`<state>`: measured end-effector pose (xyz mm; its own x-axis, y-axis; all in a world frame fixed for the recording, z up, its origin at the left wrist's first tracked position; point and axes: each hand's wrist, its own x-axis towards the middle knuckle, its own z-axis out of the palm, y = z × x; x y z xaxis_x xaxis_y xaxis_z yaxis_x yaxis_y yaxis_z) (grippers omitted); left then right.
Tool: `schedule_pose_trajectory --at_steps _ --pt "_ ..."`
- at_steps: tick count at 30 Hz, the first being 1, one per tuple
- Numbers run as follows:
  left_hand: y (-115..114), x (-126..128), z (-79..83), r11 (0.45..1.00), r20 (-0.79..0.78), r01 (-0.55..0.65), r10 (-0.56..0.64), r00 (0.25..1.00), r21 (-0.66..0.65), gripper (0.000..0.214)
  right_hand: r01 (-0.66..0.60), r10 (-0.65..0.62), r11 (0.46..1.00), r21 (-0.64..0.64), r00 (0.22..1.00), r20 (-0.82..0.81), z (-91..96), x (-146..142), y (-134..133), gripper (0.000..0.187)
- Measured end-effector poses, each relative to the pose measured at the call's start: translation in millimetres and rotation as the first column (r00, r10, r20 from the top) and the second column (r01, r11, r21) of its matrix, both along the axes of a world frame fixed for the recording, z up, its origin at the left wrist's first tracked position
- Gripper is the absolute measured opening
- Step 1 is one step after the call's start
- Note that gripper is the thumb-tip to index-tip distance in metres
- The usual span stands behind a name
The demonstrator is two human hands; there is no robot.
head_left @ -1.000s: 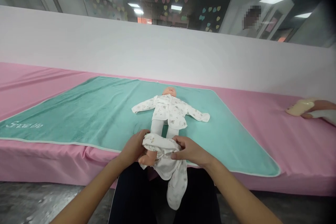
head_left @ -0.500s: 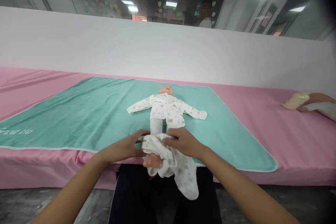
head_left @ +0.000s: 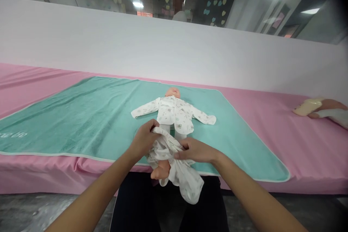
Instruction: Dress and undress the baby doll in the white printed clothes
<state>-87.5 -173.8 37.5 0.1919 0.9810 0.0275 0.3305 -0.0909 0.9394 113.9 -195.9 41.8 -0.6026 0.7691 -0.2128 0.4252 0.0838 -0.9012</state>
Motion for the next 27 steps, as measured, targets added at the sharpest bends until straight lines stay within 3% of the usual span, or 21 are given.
schedule_pose_trajectory --at_steps 2,3,6,9,11,12,14,16,18,19,21,24,27 --pt "-1 -2 1.5 0.992 0.157 0.049 -0.03 0.987 -0.114 0.007 -0.099 0.102 0.992 -0.077 0.994 0.037 -0.7 4 1 0.039" --pt "-2 -2 2.2 0.979 0.241 0.104 -0.06 0.969 -0.175 0.009 -0.081 0.083 0.993 -0.082 0.996 0.019 -2.8 4 2 0.037" --pt "-7 -1 4.6 0.91 0.417 0.279 -0.135 0.899 -0.306 0.016 0.141 -0.16 0.984 -0.106 0.965 -0.206 -16.5 -3 7 0.029" --pt "-11 1 9.1 0.834 0.371 0.427 -0.295 0.881 -0.35 0.026 0.352 -0.447 0.893 -0.28 0.766 -0.462 -33.4 -13 12 0.024" --pt "-12 2 12.5 0.793 0.272 0.498 -0.423 0.865 -0.35 0.028 0.376 -0.536 0.842 -0.387 0.657 -0.53 -39.7 -16 12 0.023" --pt "-11 4 13.8 0.795 0.238 0.502 -0.444 0.864 -0.34 0.028 0.361 -0.542 0.838 -0.41 0.644 -0.54 -40.1 -17 11 0.024" --pt "-9 7 15.1 0.839 0.235 0.451 -0.393 0.889 -0.305 0.027 0.288 -0.468 0.876 -0.387 0.701 -0.539 -35.7 -15 8 0.027" --pt "-6 10 14.7 0.882 0.285 0.373 -0.293 0.913 -0.287 0.025 0.162 -0.299 0.939 -0.303 0.82 -0.488 -27.2 -12 6 0.037" --pt "-3 12 13.8 0.886 0.35 0.35 -0.238 0.906 -0.304 0.023 0.055 -0.157 0.967 -0.25 0.899 -0.408 -20.3 -9 5 0.048" --pt "-3 13 13.7 0.876 0.381 0.361 -0.23 0.895 -0.319 0.023 0.053 -0.154 0.966 -0.254 0.905 -0.398 -19.0 -9 5 0.049" --pt "-2 13 14.8 0.852 0.406 0.402 -0.254 0.878 -0.336 0.026 0.14 -0.274 0.94 -0.312 0.854 -0.442 -21.0 -11 7 0.044" --pt "-1 11 18.1 0.794 0.309 0.505 -0.414 0.857 -0.338 0.028 0.298 -0.493 0.858 -0.42 0.706 -0.507 -29.1 -18 8 0.045" --pt "1 11 18.3 0.794 0.252 0.504 -0.439 0.862 -0.339 0.024 0.322 -0.525 0.841 -0.435 0.681 -0.51 -31.5 -19 6 0.051"
